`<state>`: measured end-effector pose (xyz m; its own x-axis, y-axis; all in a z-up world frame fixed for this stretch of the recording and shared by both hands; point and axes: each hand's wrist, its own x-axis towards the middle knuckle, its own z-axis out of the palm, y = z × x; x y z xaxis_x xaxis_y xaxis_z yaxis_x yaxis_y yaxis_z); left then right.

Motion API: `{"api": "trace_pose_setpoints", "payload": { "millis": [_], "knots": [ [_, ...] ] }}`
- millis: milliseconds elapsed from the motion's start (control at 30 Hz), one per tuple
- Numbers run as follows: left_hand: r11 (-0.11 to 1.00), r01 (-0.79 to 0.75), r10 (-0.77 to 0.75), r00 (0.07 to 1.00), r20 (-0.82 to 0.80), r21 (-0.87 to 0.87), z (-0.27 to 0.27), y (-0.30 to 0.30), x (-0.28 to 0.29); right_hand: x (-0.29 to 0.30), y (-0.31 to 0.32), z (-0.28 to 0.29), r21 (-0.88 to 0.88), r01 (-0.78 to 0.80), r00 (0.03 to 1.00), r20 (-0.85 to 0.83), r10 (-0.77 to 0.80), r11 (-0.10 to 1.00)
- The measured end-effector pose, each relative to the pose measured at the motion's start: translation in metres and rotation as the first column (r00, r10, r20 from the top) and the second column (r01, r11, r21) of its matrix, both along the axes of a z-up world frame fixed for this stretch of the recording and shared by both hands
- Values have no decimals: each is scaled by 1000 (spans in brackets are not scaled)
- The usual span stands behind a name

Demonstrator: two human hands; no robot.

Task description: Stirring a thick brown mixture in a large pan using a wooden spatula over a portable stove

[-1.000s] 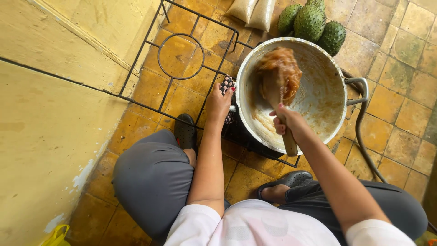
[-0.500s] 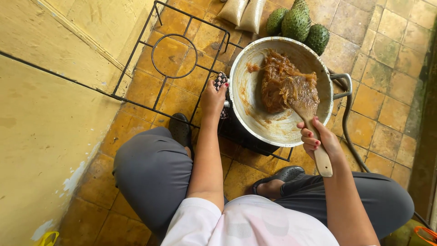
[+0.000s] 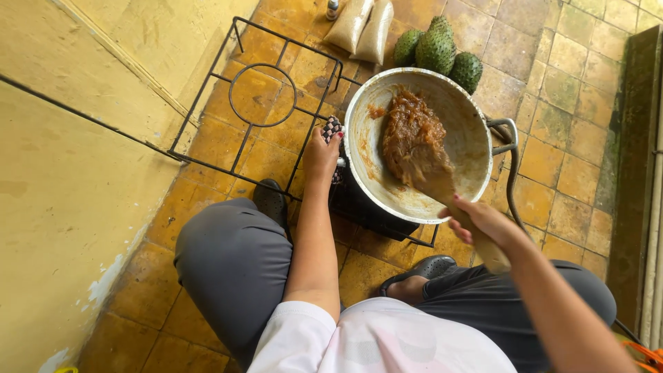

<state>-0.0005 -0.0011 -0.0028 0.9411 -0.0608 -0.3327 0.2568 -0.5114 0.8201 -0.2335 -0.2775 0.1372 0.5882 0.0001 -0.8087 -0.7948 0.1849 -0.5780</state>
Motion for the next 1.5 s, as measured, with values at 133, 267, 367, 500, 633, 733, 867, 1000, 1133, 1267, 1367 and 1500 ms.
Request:
{"api": "trace_pose_setpoints", "payload": {
  "millis": [133, 267, 367, 500, 633, 733, 867, 1000, 1133, 1267, 1367, 1500],
  "knots": [
    [1000, -6, 7, 996, 90, -17, -2, -2, -3, 6, -15, 60, -428, -230, 960, -247, 132, 874],
    [999, -19, 21, 997, 71, -35, 1, 0, -4, 35, -59, 62, -226, -881, -9, -870, 492, -415],
    [999, -21, 22, 999, 47, -32, -1, -1, -3, 63, -52, 92, -34, -666, -209, -950, 231, -745],
    [999, -31, 31, 998, 49, 15, -10, -3, 0, 89, -57, 90, -430, -756, 362, -903, 231, -495],
    [999, -29, 28, 999, 40, 14, -8, -3, -2, 90, -91, 47, -347, -656, 292, -936, 199, -670],
    [998, -59, 58, 996, 67, 15, -13, -4, 1, 81, -102, 18, -479, -619, 282, -875, 393, -623],
    [999, -35, 33, 997, 66, 28, -13, -7, 0, 60, -87, -27, -580, -731, 366, -778, 510, -360],
    [995, -100, 100, 993, 65, 2, -16, -7, 0, 48, -32, -56, -772, -626, 646, -437, 626, 107],
    [995, -104, 103, 991, 87, 5, -18, -6, 0, 40, -12, -154, -755, -532, 797, -293, 529, 383],
    [995, -102, 101, 989, 110, 4, -13, -6, -1, 85, 28, -137, -388, -32, 995, 78, 67, 921],
    [995, -99, 98, 990, 100, 10, -14, -6, -3, 112, 42, -100, 56, 168, 969, 175, -175, 984],
    [995, -102, 102, 990, 93, -8, -9, -5, -4, 117, 23, -104, 577, 335, 863, 129, -489, 745]
  ]
}}
